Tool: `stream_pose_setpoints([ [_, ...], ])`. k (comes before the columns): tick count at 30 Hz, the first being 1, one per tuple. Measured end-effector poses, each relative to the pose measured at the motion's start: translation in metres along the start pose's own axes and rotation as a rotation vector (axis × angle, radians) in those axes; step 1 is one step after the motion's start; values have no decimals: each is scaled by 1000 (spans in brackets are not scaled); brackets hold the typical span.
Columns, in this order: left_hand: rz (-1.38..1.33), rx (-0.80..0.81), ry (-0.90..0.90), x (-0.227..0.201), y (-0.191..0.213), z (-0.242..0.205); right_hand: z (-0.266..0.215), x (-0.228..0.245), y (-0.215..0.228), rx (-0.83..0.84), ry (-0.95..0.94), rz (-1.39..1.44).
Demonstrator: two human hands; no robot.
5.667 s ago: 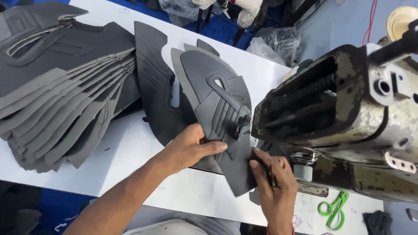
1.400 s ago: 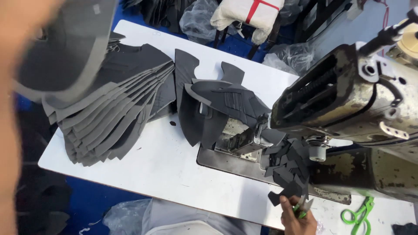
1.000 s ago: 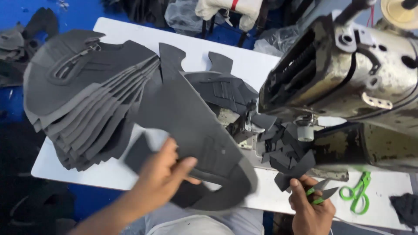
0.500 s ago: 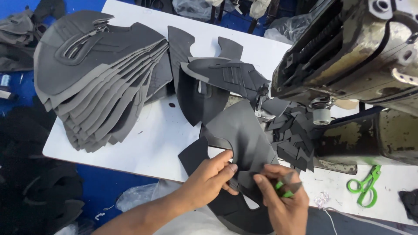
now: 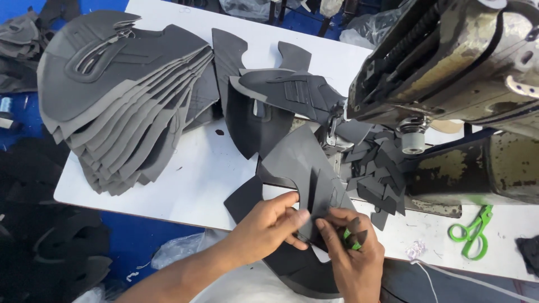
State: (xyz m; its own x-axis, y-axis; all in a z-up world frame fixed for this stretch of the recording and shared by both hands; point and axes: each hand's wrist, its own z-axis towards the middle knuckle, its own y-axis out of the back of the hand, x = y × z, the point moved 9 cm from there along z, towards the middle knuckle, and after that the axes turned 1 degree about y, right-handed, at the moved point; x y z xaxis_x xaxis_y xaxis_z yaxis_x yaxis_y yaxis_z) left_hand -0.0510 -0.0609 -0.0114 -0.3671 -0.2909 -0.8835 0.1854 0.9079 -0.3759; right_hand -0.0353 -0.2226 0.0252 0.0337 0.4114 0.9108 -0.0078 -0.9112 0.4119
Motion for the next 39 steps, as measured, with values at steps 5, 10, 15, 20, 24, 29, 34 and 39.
stream_pose_setpoints([
  [5,47,34,-19,2,-4,2,0,5,0,21,104,-14],
  [10,-1,32,-26,8,5,2,13,-6,21,-31,34,-93],
  [15,58,54,29,7,3,0,41,31,29,-16,213,-352],
  [20,59,19,34,12,8,5,49,6,18,113,12,-318],
  [24,73,2,50,12,12,5,52,9,15,118,35,-316],
  [29,84,14,64,9,14,7,55,10,13,132,-3,-327],
  [34,59,31,69,13,17,10,57,11,12,138,-2,-330],
  [39,52,36,59,11,17,10,60,8,11,140,-9,-358],
])
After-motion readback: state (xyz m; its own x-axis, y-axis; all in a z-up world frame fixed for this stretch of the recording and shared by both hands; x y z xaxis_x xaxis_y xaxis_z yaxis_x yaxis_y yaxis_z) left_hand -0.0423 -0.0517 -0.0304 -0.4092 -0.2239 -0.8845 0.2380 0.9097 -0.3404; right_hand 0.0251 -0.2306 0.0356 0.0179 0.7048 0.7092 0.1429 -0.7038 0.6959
